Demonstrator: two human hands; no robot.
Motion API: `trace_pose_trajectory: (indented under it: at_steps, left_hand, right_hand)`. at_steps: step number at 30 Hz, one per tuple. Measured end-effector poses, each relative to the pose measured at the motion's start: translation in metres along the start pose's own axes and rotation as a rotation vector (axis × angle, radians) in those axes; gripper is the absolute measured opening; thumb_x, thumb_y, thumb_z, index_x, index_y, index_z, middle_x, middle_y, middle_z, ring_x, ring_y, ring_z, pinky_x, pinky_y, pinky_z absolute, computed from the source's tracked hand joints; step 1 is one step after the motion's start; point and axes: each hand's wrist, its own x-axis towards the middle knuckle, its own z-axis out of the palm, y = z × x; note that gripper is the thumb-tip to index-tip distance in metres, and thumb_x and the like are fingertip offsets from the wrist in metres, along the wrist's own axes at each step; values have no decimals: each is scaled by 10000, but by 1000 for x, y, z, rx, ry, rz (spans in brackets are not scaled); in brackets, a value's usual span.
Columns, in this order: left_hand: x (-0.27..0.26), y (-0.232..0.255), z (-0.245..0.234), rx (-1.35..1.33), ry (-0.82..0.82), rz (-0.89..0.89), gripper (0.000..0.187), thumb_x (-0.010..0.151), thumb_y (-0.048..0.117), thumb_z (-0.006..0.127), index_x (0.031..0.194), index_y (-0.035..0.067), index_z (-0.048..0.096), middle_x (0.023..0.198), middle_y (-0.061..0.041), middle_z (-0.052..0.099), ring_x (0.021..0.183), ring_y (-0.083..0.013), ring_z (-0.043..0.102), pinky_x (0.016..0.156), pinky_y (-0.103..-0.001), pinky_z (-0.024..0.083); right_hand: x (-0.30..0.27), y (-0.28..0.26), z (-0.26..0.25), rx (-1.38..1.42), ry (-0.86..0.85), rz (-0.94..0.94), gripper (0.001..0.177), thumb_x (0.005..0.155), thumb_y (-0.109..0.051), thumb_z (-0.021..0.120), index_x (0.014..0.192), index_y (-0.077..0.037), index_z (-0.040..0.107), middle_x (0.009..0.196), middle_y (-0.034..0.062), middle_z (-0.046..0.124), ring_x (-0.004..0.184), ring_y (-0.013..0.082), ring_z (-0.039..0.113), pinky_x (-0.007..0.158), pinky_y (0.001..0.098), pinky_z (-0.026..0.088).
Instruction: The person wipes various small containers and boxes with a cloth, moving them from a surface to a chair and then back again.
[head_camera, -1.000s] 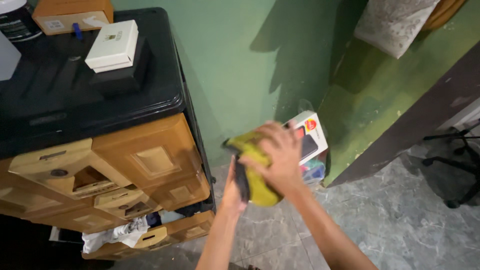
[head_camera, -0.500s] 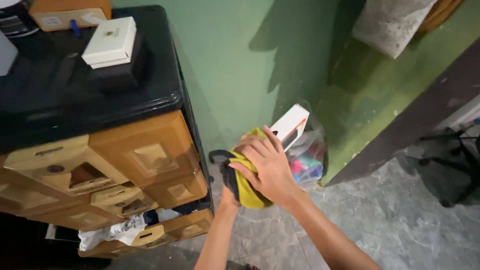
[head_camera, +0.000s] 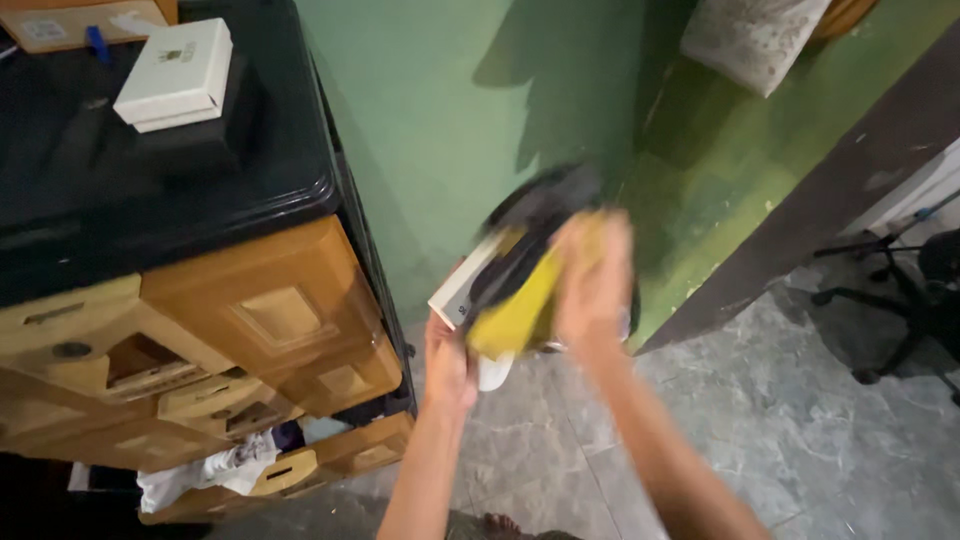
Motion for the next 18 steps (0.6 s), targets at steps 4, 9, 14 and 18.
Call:
trace_pose_trajectory:
  at_steps: [4, 9, 14, 18]
  left_hand:
    - [-31, -23, 63, -873, 377, -88, 974, 903, 706, 272, 1435, -91, 444, 1321, -115, 627, 1247, -219, 631, 1038, -423, 502]
    - [-9, 11, 17, -196, 69, -97, 629, 815, 131, 480, 1437, 45, 513, 1307, -47, 674, 1162, -175, 660, 971, -346, 540]
    - [-16, 2, -15, 30, 66, -130, 738, 727, -139, 594, 1433, 74, 554, 1220, -61, 685, 1080, -177, 672, 906, -338, 559]
    - [3, -16, -35, -54, 162, -130, 736, 710, -109, 627, 1420, 71, 561, 1178, -64, 685, 1048, -193, 671, 872, -349, 559]
  right_hand:
    - [-92, -26, 35, -643, -276, -689, 648, 870, -429, 783, 1221, -11, 433, 1331, 187, 556, 1346, 415, 504, 1199, 592, 258]
    - [-32, 8, 10, -695, -108, -344, 782, 845, -389, 809, 1422, 26, 485, 1307, 217, 561, 1254, 431, 501, 1102, 514, 372]
    - [79, 35, -34, -496, 188, -195, 473, 1062, -297, 751, 1317, 28, 520, 1236, 203, 555, 1137, 372, 561, 1045, 437, 449]
    - [46, 4, -24, -403, 142, -472, 447, 1151, -216, 668, 1443, 30, 435, 1374, 221, 512, 1315, 342, 504, 1194, 427, 383]
